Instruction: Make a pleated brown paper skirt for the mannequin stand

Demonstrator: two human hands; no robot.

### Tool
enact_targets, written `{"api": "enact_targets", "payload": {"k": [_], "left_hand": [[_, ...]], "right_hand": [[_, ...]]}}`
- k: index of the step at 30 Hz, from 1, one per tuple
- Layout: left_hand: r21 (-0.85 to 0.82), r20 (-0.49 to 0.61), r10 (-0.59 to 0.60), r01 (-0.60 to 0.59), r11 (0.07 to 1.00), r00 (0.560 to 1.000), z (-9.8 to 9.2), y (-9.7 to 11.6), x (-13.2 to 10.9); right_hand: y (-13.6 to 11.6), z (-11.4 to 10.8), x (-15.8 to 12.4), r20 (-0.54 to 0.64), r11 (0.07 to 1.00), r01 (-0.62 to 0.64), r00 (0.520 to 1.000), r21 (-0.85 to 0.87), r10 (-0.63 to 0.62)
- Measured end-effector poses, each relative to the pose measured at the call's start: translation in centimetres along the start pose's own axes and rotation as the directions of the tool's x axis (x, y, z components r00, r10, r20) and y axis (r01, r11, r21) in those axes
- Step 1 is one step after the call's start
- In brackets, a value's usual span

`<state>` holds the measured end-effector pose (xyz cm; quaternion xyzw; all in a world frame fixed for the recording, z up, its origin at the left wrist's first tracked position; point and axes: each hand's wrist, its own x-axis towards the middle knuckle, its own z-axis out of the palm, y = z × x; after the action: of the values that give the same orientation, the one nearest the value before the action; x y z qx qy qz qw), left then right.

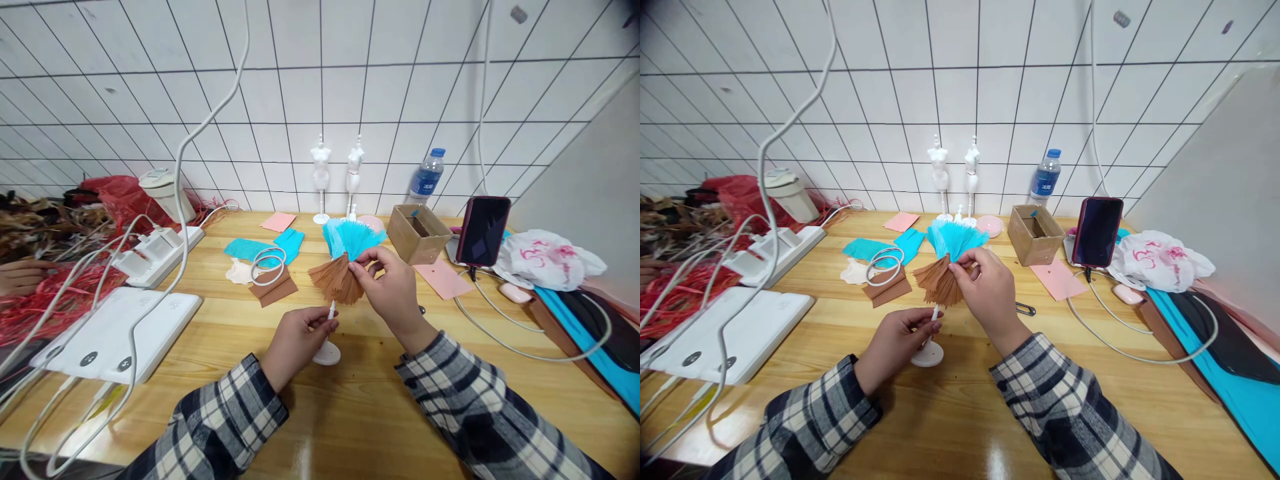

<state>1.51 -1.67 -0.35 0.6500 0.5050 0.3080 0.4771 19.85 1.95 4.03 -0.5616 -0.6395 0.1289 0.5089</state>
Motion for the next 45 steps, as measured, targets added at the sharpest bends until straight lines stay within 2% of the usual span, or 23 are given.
{"api": "enact_targets", "payload": {"k": [5, 11, 17, 20, 23, 26, 31, 33, 35, 37, 41, 45], "left_hand": [[0.093, -0.032, 0.043, -0.04, 0.995, 0.999, -0.1, -0.3, 0.0], [0.156, -0.046, 0.101, -0.093, 0.983, 0.994, -0.3, -0.1, 0.0], [0.386, -0.034, 0.22, -0.191, 0.903, 0.975, -0.7, 0.5, -0.5], [0.486, -0.026, 0.255, -0.211, 0.848, 0.966, -0.6, 0.9, -0.8], [0.512, -0.008, 0.261, -0.22, 0.83, 0.965, -0.5, 0.8, -1.0], [0.486, -0.022, 0.25, -0.208, 0.849, 0.968, -0.3, 0.4, -0.9], [0.339, -0.02, 0.173, -0.156, 0.928, 0.985, 0.1, -0.4, -0.6], [0.284, -0.028, 0.145, -0.132, 0.95, 0.989, 0.2, -0.5, -0.4], [0.228, -0.026, 0.114, -0.105, 0.968, 0.993, 0.2, -0.5, -0.3], [0.176, -0.012, 0.082, -0.079, 0.981, 0.997, 0.2, -0.5, -0.2], [0.11, 0.012, 0.044, -0.045, 0.993, 0.999, 0.2, -0.4, -0.1], [0.083, 0.024, 0.029, -0.031, 0.996, 0.999, 0.2, -0.1, 0.0]], "right_hand": [[0.1, 0.7, -0.5, -0.086, 0.998, -0.054, 0.995, 0.033, 0.057], [0.4, 1.0, -0.7, -0.102, 0.985, -0.105, 0.988, 0.135, 0.12], [0.5, 1.0, -0.9, -0.139, 0.998, 0.007, 0.99, 0.055, 0.001], [0.5, 1.0, -1.0, -0.135, 0.998, 0.001, 0.991, 0.057, 0.007], [0.5, 1.0, -1.0, -0.12, 0.996, 0.012, 0.993, 0.089, -0.001], [0.6, 1.1, -0.9, -0.112, 0.996, 0.006, 0.994, 0.094, 0.005], [0.5, 1.5, -0.9, -0.076, 0.984, -0.112, 0.989, 0.136, 0.123], [0.5, 1.6, -1.0, -0.115, 0.983, -0.127, 0.983, 0.131, 0.142], [0.5, 1.6, -1.0, -0.184, 0.994, -0.085, 0.978, 0.066, 0.096], [0.5, 1.6, -1.1, -0.214, 1.0, 0.002, 0.977, -0.014, -0.005], [0.4, 1.3, -1.5, -0.151, 0.983, 0.183, 0.971, -0.02, -0.184], [0.4, 1.1, -1.9, -0.085, 0.959, 0.276, 0.956, -0.062, -0.28]]}}
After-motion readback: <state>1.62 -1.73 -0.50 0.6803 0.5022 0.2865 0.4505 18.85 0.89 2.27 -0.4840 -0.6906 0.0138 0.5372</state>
